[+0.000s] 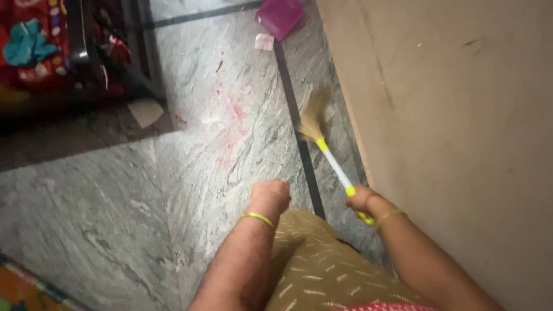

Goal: The person sweeps the floor with a broom and then wipes down and folds a woven folding cot.

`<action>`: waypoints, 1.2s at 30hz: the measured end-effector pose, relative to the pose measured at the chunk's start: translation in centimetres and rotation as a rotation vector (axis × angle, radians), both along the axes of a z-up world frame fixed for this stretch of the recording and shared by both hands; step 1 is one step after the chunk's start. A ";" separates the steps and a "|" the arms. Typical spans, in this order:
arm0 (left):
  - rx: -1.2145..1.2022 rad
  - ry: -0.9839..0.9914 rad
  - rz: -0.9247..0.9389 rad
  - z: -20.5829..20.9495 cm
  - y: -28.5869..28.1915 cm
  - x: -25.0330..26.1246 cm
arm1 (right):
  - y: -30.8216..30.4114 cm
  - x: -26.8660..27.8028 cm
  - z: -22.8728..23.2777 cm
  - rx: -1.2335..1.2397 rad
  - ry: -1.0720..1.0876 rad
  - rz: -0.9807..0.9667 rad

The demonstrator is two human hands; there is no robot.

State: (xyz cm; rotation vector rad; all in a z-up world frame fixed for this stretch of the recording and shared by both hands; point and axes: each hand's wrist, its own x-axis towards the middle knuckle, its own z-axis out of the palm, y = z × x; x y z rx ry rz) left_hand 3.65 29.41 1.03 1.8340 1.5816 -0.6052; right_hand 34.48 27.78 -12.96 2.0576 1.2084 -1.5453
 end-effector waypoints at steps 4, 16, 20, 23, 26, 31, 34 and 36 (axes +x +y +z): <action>-0.085 -0.037 -0.074 0.4 -0.7 0.2 | -2.1 0.3 4.7 0.136 -0.226 0.032; 0.047 -0.048 -0.169 -2.2 2.4 -4.1 | -11.1 2.2 -2.0 -0.004 0.017 -0.078; -0.021 -0.060 -0.175 -1.9 6.0 -4.2 | -16.0 0.6 0.5 0.129 -0.144 -0.140; -0.055 -0.043 -0.249 -2.0 7.6 -5.2 | -15.6 -5.5 4.1 0.004 0.291 -0.766; -0.030 0.081 -0.188 -1.8 8.5 -5.3 | -11.3 -10.8 11.1 -0.082 0.866 -1.499; 0.084 0.004 -0.168 -2.6 9.5 -6.6 | -1.8 -14.9 24.4 0.186 0.983 -1.872; 0.110 -0.016 -0.147 -3.3 10.2 -8.5 | 2.7 -17.0 24.1 0.266 1.053 -1.764; 0.105 -0.019 -0.137 -3.4 10.2 -10.4 | 5.1 -19.3 19.8 0.280 0.894 -1.614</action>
